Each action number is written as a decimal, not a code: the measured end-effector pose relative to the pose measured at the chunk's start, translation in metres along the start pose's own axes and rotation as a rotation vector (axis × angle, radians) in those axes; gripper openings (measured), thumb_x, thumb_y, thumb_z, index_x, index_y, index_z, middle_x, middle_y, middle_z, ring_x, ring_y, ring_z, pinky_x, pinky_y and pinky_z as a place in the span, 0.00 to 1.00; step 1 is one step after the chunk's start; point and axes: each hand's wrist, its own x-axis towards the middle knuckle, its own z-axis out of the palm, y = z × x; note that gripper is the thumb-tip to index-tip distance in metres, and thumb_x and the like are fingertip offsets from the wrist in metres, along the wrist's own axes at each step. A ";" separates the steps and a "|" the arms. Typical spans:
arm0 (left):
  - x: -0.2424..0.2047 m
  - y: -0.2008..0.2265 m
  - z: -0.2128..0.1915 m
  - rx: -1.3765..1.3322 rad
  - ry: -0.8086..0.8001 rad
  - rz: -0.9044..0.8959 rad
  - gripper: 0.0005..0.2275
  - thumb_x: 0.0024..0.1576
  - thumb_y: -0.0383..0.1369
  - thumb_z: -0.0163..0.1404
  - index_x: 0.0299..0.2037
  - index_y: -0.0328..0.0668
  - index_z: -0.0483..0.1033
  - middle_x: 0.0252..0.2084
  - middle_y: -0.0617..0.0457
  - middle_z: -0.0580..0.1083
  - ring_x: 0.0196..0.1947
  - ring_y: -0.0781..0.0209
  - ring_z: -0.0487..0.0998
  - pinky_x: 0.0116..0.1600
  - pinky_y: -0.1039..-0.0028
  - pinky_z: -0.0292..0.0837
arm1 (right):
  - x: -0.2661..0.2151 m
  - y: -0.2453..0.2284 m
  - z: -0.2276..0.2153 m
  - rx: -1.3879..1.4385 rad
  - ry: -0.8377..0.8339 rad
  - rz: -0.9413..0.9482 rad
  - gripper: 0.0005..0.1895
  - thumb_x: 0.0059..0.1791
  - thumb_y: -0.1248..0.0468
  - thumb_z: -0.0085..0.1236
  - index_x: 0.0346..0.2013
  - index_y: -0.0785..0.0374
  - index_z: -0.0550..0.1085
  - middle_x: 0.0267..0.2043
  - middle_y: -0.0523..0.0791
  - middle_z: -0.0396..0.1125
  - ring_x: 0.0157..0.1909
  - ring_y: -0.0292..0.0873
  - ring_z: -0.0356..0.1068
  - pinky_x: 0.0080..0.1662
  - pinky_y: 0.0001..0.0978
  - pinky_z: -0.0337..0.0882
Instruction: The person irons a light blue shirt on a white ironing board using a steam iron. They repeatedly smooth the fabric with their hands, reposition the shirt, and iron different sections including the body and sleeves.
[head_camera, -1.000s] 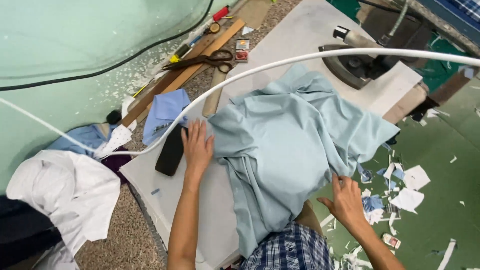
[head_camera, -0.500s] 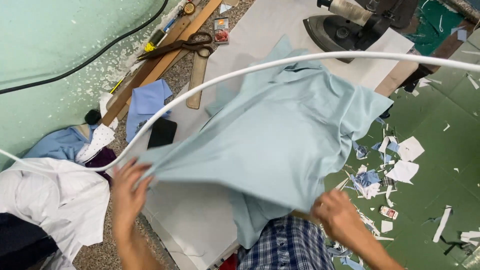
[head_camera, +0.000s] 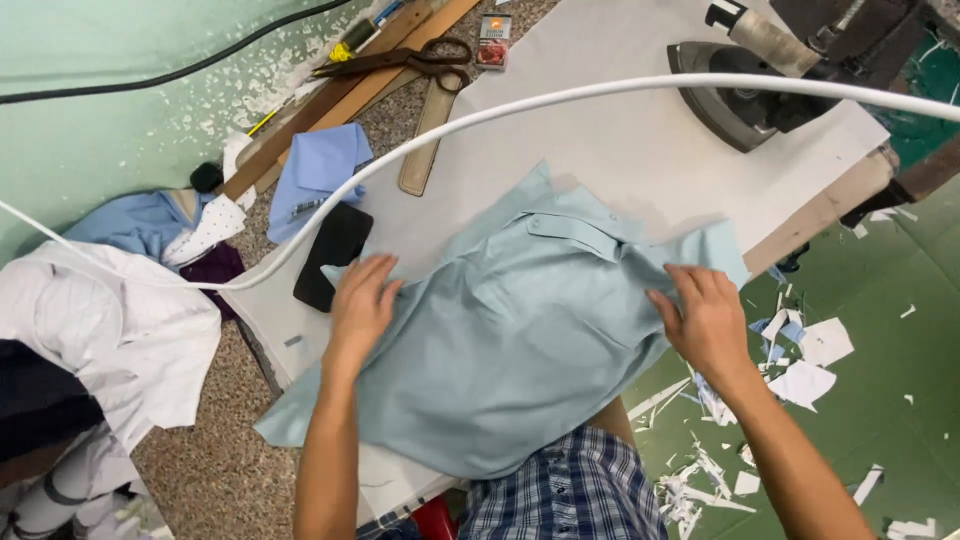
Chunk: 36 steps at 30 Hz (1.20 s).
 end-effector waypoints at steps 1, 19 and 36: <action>0.029 0.010 0.022 -0.032 -0.021 0.025 0.20 0.63 0.38 0.54 0.61 0.35 0.74 0.60 0.40 0.74 0.66 0.41 0.69 0.73 0.49 0.55 | 0.022 0.006 0.004 -0.013 0.018 0.026 0.28 0.50 0.48 0.62 0.60 0.60 0.74 0.54 0.46 0.70 0.60 0.48 0.68 0.59 0.42 0.67; 0.132 0.065 0.061 0.177 0.555 -0.038 0.07 0.58 0.31 0.55 0.42 0.43 0.71 0.47 0.47 0.70 0.54 0.44 0.71 0.63 0.51 0.60 | 0.131 0.087 0.016 0.361 0.098 0.014 0.05 0.57 0.62 0.61 0.47 0.55 0.81 0.35 0.46 0.68 0.39 0.53 0.73 0.40 0.42 0.71; -0.177 0.110 0.177 0.050 0.163 0.029 0.24 0.55 0.54 0.55 0.50 0.43 0.73 0.54 0.45 0.68 0.61 0.45 0.66 0.63 0.49 0.60 | -0.008 0.087 0.060 -0.206 -0.192 -0.398 0.30 0.38 0.43 0.62 0.54 0.39 0.74 0.60 0.37 0.66 0.68 0.45 0.60 0.68 0.45 0.55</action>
